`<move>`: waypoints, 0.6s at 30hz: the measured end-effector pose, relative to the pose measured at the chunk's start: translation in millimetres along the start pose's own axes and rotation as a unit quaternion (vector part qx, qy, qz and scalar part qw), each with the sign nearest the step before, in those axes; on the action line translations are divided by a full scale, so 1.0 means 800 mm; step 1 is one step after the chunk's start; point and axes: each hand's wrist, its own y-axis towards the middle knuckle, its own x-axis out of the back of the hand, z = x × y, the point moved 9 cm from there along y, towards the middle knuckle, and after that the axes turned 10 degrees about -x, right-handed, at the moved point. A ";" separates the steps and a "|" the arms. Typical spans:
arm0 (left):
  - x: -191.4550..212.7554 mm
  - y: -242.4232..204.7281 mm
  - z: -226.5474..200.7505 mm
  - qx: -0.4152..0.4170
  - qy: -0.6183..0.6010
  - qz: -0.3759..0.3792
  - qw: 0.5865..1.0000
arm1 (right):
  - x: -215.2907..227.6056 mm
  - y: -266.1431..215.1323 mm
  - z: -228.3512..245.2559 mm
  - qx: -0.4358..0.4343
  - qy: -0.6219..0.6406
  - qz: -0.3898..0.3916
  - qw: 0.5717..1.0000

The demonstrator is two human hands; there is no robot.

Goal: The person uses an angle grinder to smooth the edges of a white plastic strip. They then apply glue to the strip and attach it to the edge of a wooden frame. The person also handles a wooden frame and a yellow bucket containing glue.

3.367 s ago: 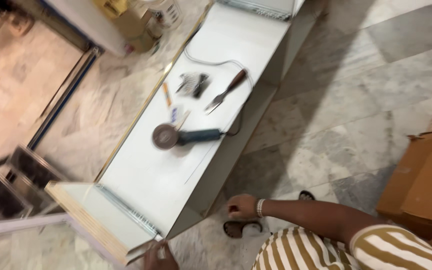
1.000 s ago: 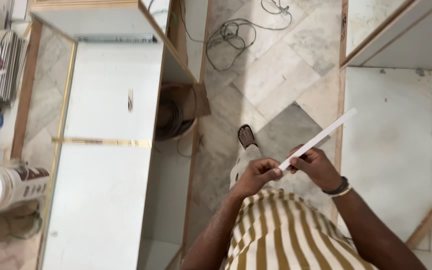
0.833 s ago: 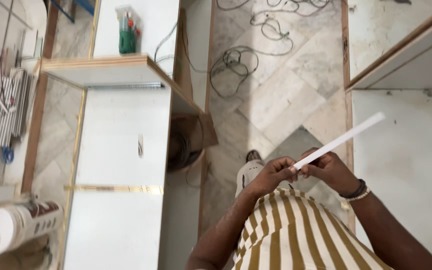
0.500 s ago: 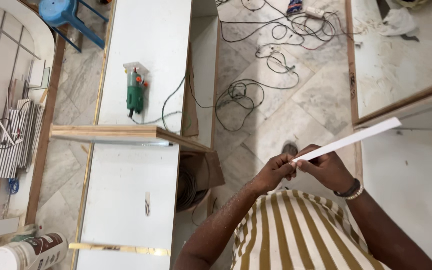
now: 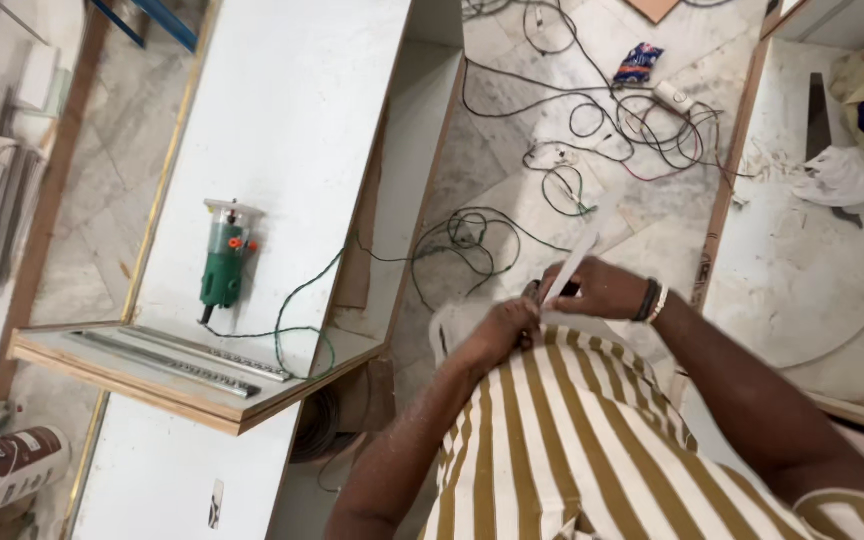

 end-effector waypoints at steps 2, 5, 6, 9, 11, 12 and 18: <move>0.026 0.043 -0.038 -0.018 -0.122 -0.044 0.991 | 0.067 0.015 -0.047 -0.122 -0.119 0.010 0.985; 0.093 0.108 -0.105 -0.067 -0.140 -0.115 0.981 | 0.182 0.016 -0.089 -0.130 -0.016 -0.090 0.987; 0.106 0.134 -0.121 -0.075 -0.110 -0.120 0.984 | 0.218 0.017 -0.110 -0.145 -0.009 -0.119 0.982; 0.123 0.220 -0.147 -0.083 -0.007 -0.108 0.991 | 0.290 0.029 -0.168 -0.201 0.009 -0.194 0.960; 0.111 0.308 -0.162 -0.073 0.086 -0.069 0.991 | 0.308 0.061 -0.191 -0.199 0.051 -0.184 0.961; 0.099 0.355 -0.182 -0.107 0.110 -0.046 0.987 | 0.323 0.082 -0.200 -0.196 0.071 -0.181 0.961; 0.041 0.577 -0.308 -0.163 0.144 0.099 0.971 | 0.440 0.246 -0.246 -0.284 0.089 -0.080 0.952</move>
